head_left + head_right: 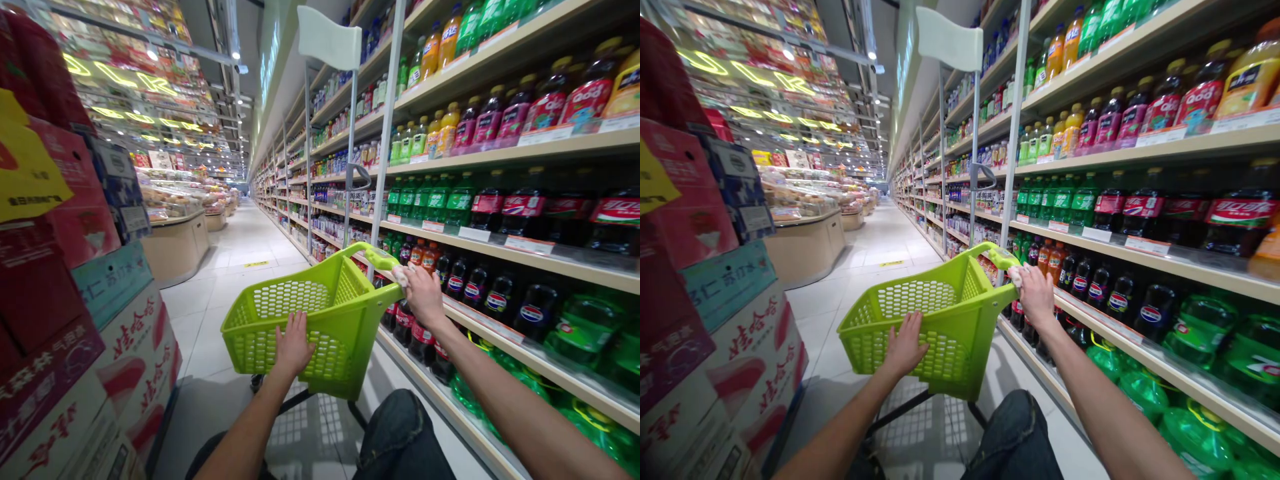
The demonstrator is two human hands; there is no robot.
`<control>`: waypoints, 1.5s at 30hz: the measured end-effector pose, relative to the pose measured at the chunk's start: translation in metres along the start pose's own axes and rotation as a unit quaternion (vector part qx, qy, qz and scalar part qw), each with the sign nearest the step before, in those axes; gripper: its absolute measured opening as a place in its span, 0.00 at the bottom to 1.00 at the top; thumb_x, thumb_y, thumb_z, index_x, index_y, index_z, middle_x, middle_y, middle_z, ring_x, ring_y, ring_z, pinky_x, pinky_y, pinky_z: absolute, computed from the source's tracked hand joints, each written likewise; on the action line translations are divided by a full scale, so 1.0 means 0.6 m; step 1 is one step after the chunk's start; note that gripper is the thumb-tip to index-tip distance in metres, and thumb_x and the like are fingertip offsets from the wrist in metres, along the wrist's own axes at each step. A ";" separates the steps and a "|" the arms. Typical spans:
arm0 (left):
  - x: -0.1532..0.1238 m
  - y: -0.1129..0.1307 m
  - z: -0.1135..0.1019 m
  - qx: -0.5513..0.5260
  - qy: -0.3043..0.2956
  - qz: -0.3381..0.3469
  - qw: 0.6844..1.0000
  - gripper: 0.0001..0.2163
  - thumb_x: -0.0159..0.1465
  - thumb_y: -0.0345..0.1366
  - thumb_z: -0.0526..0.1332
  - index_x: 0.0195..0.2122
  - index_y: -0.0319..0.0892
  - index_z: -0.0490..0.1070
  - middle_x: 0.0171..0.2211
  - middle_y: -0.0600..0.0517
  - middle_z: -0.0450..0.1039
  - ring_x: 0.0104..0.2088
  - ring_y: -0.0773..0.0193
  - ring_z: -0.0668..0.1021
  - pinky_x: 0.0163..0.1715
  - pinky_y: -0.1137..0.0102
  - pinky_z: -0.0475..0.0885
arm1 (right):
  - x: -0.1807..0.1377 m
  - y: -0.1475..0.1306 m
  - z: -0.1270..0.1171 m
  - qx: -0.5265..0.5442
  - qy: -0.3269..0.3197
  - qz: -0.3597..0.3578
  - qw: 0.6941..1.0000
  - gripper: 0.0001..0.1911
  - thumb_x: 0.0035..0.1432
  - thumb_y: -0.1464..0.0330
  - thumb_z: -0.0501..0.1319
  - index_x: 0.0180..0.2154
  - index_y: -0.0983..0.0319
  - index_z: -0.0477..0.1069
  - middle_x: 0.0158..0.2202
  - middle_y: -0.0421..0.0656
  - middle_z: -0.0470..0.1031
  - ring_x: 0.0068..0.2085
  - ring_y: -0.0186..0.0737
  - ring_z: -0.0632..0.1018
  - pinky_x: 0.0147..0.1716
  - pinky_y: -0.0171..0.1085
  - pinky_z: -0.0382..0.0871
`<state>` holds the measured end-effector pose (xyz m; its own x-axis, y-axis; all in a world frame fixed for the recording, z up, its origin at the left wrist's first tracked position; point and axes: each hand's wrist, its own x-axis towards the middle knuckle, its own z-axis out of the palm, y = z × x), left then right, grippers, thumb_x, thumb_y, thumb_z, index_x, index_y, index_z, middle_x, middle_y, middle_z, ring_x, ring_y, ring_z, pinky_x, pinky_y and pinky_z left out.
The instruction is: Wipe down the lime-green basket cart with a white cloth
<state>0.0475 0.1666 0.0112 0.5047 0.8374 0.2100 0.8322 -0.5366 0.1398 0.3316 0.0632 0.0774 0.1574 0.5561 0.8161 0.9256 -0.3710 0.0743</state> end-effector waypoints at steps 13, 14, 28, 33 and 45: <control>-0.004 0.005 0.003 0.011 0.003 0.007 1.000 0.32 0.55 0.37 0.52 0.61 0.41 0.42 0.63 0.47 0.40 0.62 0.53 0.45 0.56 0.47 0.47 | -0.032 0.008 0.014 0.061 -0.012 -0.128 0.990 0.21 0.56 0.77 0.46 0.51 0.63 0.64 0.53 0.50 0.65 0.56 0.44 0.62 0.53 0.49 0.54; -0.004 0.007 0.005 0.011 0.005 0.006 1.000 0.33 0.54 0.37 0.52 0.61 0.41 0.42 0.63 0.47 0.40 0.62 0.53 0.45 0.56 0.47 0.47 | -0.046 0.008 0.020 0.068 0.005 -0.128 0.989 0.21 0.57 0.77 0.46 0.50 0.63 0.65 0.53 0.50 0.66 0.56 0.43 0.62 0.53 0.49 0.54; -0.005 0.008 0.014 0.007 0.011 0.011 1.000 0.34 0.53 0.36 0.51 0.61 0.38 0.40 0.63 0.48 0.38 0.62 0.55 0.44 0.56 0.48 0.46 | -0.108 -0.048 0.019 0.048 0.065 -0.077 0.994 0.23 0.56 0.77 0.48 0.54 0.63 0.61 0.56 0.50 0.60 0.60 0.46 0.55 0.55 0.54 0.47; -0.010 0.001 0.018 -0.002 0.022 0.015 1.000 0.34 0.53 0.35 0.52 0.61 0.38 0.41 0.63 0.47 0.38 0.62 0.55 0.44 0.57 0.50 0.45 | -0.172 -0.093 0.045 0.068 -0.012 -0.211 0.975 0.25 0.54 0.81 0.46 0.52 0.60 0.62 0.54 0.45 0.64 0.58 0.40 0.59 0.55 0.50 0.49; -0.036 -0.035 0.025 0.000 0.035 0.032 0.999 0.33 0.52 0.34 0.52 0.60 0.38 0.44 0.63 0.47 0.38 0.62 0.56 0.43 0.58 0.53 0.43 | -0.148 -0.193 0.066 0.102 -0.028 -0.260 0.960 0.21 0.57 0.78 0.48 0.51 0.60 0.64 0.54 0.44 0.65 0.57 0.44 0.62 0.53 0.50 0.53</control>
<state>0.0223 0.1613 -0.0107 0.5388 0.7922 0.2865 0.7989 -0.5884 0.1246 0.2239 0.0865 -0.0262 -0.3310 0.6680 0.6665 0.9313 0.1174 0.3449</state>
